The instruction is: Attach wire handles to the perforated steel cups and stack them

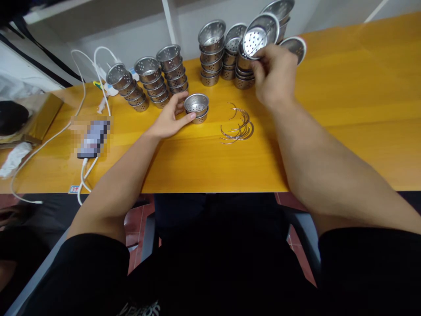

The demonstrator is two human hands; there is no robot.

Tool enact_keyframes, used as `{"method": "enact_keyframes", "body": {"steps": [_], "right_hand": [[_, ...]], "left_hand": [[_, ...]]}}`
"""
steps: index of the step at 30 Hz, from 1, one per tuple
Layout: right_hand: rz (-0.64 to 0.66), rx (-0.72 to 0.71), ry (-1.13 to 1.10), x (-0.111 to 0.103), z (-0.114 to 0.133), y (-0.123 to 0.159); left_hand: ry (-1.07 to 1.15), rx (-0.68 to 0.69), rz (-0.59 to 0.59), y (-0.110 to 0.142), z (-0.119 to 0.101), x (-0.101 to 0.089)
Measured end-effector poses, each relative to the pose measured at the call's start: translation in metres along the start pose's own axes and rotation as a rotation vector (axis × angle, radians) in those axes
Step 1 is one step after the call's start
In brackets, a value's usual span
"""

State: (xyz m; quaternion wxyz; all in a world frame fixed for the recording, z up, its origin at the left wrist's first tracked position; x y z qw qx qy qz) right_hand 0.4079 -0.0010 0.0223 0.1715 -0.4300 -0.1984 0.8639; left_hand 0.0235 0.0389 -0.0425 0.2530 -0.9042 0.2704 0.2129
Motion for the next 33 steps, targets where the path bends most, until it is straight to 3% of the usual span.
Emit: {"method": "enact_keyframes", "body": {"steps": [3,6,11,15,18,23,28,33], "right_hand": [[-0.179,-0.026,0.017,-0.006,0.006,0.002],[-0.217,-0.12,0.039,-0.013,0.025,0.01],[0.048,-0.213,-0.107,-0.014,0.076,0.037],[0.266,-0.293,-0.24,-0.005,0.116,0.063],[0.375,-0.301,-0.372,0.003,0.134,0.076],[0.466,-0.279,-0.454,0.011,0.137,0.08],[0.343,-0.475,-0.384,0.009,0.117,0.071],[0.382,-0.647,-0.31,0.007,0.111,0.067]], "left_hand": [[0.0,0.0,-0.033,0.0,0.0,-0.003],[-0.03,0.035,-0.1,0.001,-0.007,-0.009],[-0.156,0.148,-0.244,0.007,-0.048,-0.016],[-0.202,0.242,-0.241,0.01,-0.079,-0.007],[-0.247,0.234,-0.225,0.009,-0.084,-0.002],[-0.255,0.236,-0.219,0.008,-0.077,-0.005],[-0.258,0.323,-0.204,0.005,-0.059,-0.006],[-0.255,0.391,-0.193,0.002,-0.047,-0.007]]}}
Point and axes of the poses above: each hand's wrist, its own y-axis away from the middle knuckle, its own x-axis out of the palm, z = x × y, the point moved 2 cm from there along -y, towards the middle knuckle, and after that the axes turned 5 degrees about y, right-handed, at the moved point
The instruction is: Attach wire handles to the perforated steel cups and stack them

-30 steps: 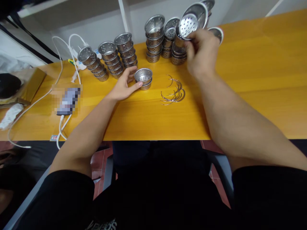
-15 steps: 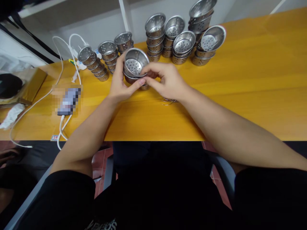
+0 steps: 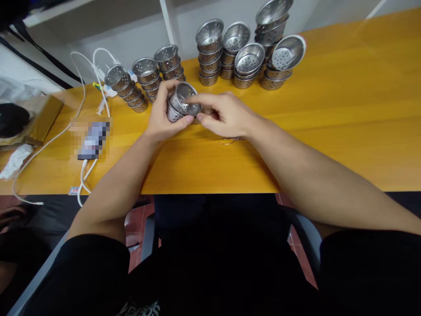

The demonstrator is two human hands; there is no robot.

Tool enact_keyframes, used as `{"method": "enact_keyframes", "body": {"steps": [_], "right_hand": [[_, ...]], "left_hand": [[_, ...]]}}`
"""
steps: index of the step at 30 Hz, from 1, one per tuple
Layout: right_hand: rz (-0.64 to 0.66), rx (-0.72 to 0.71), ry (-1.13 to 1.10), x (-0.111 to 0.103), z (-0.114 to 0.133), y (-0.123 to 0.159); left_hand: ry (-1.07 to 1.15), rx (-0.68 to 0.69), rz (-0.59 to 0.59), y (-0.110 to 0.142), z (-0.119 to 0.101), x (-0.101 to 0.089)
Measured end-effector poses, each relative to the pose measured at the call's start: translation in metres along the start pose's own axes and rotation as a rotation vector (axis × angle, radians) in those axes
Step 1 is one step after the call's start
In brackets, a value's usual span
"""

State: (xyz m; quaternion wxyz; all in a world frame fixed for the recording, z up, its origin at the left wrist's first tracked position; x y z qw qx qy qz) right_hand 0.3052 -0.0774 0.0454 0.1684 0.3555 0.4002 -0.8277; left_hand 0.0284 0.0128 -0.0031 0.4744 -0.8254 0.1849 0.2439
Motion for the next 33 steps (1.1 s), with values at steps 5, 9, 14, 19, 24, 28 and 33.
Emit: {"method": "enact_keyframes", "body": {"steps": [5,9,14,19,24,28,33], "right_hand": [[0.101,0.1,0.019,-0.002,0.009,-0.003],[0.129,0.161,0.01,-0.009,0.008,-0.003],[0.072,0.057,-0.033,-0.014,-0.001,-0.003],[-0.055,0.039,-0.147,-0.011,-0.011,-0.005],[-0.079,0.113,-0.284,-0.003,-0.014,-0.006],[-0.109,0.181,-0.373,0.001,-0.015,-0.006],[-0.14,0.232,-0.445,0.003,-0.014,-0.009]], "left_hand": [[-0.021,-0.008,0.039,-0.001,-0.008,-0.006],[-0.026,-0.017,0.067,-0.001,-0.012,-0.005],[-0.001,-0.016,0.101,-0.002,-0.013,-0.005],[-0.008,-0.039,0.111,-0.003,-0.014,-0.009],[-0.039,-0.026,0.092,-0.003,-0.012,-0.01],[-0.07,-0.016,0.108,-0.006,-0.015,-0.013],[-0.08,-0.014,0.14,-0.006,-0.02,-0.017]]}}
Point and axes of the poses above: each hand's wrist, its own y-axis away from the middle knuckle, its own x-axis out of the palm, z = x × y, the point moved 2 cm from there along -y, towards the middle knuckle, and after that the axes turned 5 degrees about y, right-handed, at the moved point
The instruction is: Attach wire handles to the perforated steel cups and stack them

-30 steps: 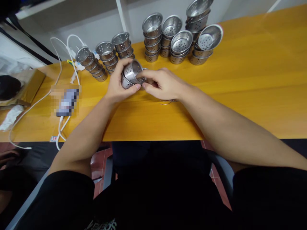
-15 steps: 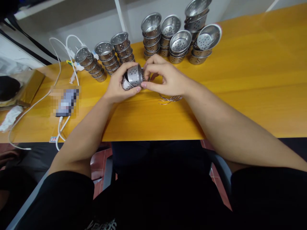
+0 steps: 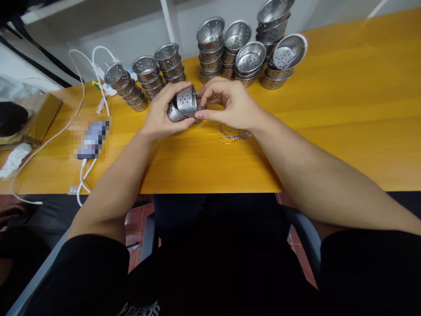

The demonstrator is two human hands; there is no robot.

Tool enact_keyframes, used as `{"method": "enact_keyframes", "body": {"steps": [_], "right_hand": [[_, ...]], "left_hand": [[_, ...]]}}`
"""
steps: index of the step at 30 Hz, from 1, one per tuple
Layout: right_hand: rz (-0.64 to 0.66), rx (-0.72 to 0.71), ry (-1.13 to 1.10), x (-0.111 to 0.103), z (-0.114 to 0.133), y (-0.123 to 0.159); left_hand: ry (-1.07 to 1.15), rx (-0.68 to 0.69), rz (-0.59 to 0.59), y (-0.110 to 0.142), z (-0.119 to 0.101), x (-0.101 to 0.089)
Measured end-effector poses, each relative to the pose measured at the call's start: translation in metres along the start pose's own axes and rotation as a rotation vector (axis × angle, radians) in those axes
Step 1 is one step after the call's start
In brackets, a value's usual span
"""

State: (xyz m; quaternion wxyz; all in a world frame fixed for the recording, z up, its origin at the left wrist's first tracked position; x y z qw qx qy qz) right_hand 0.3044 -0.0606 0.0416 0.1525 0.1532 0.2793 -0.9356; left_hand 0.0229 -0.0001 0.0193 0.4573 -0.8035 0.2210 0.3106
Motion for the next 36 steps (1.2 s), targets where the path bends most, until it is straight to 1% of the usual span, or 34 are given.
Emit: {"method": "enact_keyframes", "body": {"steps": [3,6,11,15,17,20,23,25,27,29,31,32,34,36], "right_hand": [[0.002,-0.003,0.018,0.0,0.0,0.0],[0.0,-0.041,0.051,-0.002,-0.002,0.0],[0.023,-0.113,0.147,-0.007,-0.005,0.003],[0.027,-0.117,0.226,-0.011,-0.001,0.003],[0.027,-0.11,0.227,-0.012,0.002,0.002],[0.065,-0.113,0.213,-0.013,0.007,0.001],[0.1,-0.106,0.184,-0.016,0.009,0.001],[0.095,-0.108,0.164,-0.019,0.006,0.001],[0.07,-0.116,0.21,-0.026,0.0,0.001],[0.052,-0.108,0.341,-0.038,-0.013,0.001],[0.073,-0.091,0.484,-0.053,-0.031,0.001],[0.102,-0.084,0.526,-0.061,-0.042,0.002],[0.212,-0.081,0.579,-0.076,-0.064,0.003],[0.304,-0.087,0.602,-0.085,-0.079,0.005]], "left_hand": [[0.001,-0.007,0.022,0.0,0.0,-0.001],[0.008,-0.015,0.037,0.0,0.001,-0.002],[0.021,-0.019,0.028,0.0,0.001,-0.003],[0.03,-0.036,0.004,-0.001,-0.002,-0.003],[0.03,-0.048,0.001,-0.001,-0.003,-0.002],[0.024,-0.056,0.019,-0.001,-0.002,-0.004],[0.007,-0.06,0.021,0.001,0.005,-0.009],[0.003,-0.062,-0.008,0.002,0.012,-0.013],[0.003,-0.072,-0.058,0.003,0.02,-0.017],[0.001,-0.097,-0.106,0.004,0.028,-0.02],[0.002,-0.126,-0.134,0.005,0.034,-0.019],[0.006,-0.134,-0.138,0.006,0.037,-0.018],[0.017,-0.138,-0.131,0.008,0.041,-0.015],[0.028,-0.134,-0.121,0.011,0.044,-0.011]]}}
Point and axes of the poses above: each hand's wrist, its own y-axis away from the middle knuckle, its own x-axis out of the palm, z = x × y, the point moved 2 cm from there along -y, towards the middle knuckle, and after that the axes turned 5 degrees about y, right-handed, at the moved point
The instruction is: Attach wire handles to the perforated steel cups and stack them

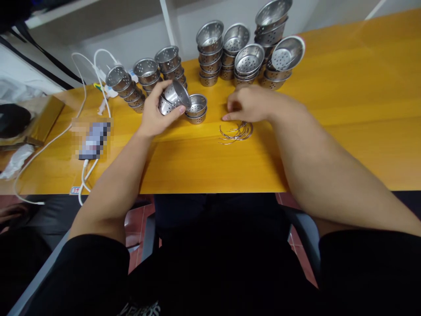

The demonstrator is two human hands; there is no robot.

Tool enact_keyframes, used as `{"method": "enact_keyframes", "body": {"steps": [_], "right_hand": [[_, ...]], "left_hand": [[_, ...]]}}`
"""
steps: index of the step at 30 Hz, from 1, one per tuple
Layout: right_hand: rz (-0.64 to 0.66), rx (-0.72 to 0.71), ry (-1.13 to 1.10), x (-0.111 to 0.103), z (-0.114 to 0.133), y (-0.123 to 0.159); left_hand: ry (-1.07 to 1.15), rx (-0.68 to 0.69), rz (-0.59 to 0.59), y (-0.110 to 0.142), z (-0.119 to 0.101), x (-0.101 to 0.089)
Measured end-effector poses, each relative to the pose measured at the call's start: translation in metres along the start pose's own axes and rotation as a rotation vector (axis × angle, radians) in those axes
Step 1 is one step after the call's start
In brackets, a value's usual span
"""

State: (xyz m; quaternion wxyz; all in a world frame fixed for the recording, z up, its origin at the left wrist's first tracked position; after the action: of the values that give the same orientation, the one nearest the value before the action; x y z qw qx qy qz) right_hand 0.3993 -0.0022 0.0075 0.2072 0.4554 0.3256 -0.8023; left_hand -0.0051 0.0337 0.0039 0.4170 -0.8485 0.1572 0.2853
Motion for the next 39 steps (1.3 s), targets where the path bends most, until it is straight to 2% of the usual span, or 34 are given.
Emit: {"method": "enact_keyframes", "body": {"steps": [3,6,8,10,12,14,18,26,34,39], "right_hand": [[-0.002,0.077,0.048,-0.002,0.001,0.003],[-0.134,0.192,0.123,-0.012,0.036,0.0],[-0.231,0.125,0.052,-0.016,0.069,-0.004],[-0.258,0.02,-0.054,-0.015,0.098,-0.01],[-0.255,-0.028,-0.133,-0.009,0.117,-0.015],[-0.244,-0.033,-0.17,-0.002,0.127,-0.019],[-0.23,0.002,-0.148,0.008,0.126,-0.022],[-0.289,0.089,-0.097,0.007,0.107,-0.021],[-0.271,0.071,-0.108,0.021,0.1,-0.028],[-0.242,0.054,-0.112,0.022,0.102,-0.031]], "left_hand": [[0.023,0.011,-0.012,0.002,0.0,0.002],[0.038,0.032,-0.026,0.001,-0.006,0.004],[0.034,0.041,-0.023,0.001,-0.012,0.008],[0.027,0.046,-0.02,0.0,-0.015,0.012],[0.02,0.049,-0.015,0.0,-0.017,0.015],[0.018,0.043,-0.004,0.0,-0.017,0.016],[0.024,0.028,0.012,0.0,-0.015,0.014],[0.038,0.007,0.02,0.001,-0.022,0.009],[0.145,-0.021,0.028,0.004,0.007,0.015],[0.196,-0.051,0.056,0.004,0.015,0.018]]}}
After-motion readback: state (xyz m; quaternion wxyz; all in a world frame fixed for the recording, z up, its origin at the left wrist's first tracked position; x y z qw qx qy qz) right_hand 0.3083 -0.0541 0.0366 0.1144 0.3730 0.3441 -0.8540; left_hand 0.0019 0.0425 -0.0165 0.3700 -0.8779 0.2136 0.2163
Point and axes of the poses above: each hand's wrist, its own y-axis away from the middle knuckle, its own x-axis out of the palm, z = x × y, the point moved 2 cm from there along -y, towards the middle knuckle, and after that the axes turned 5 degrees about y, right-handed, at the moved point
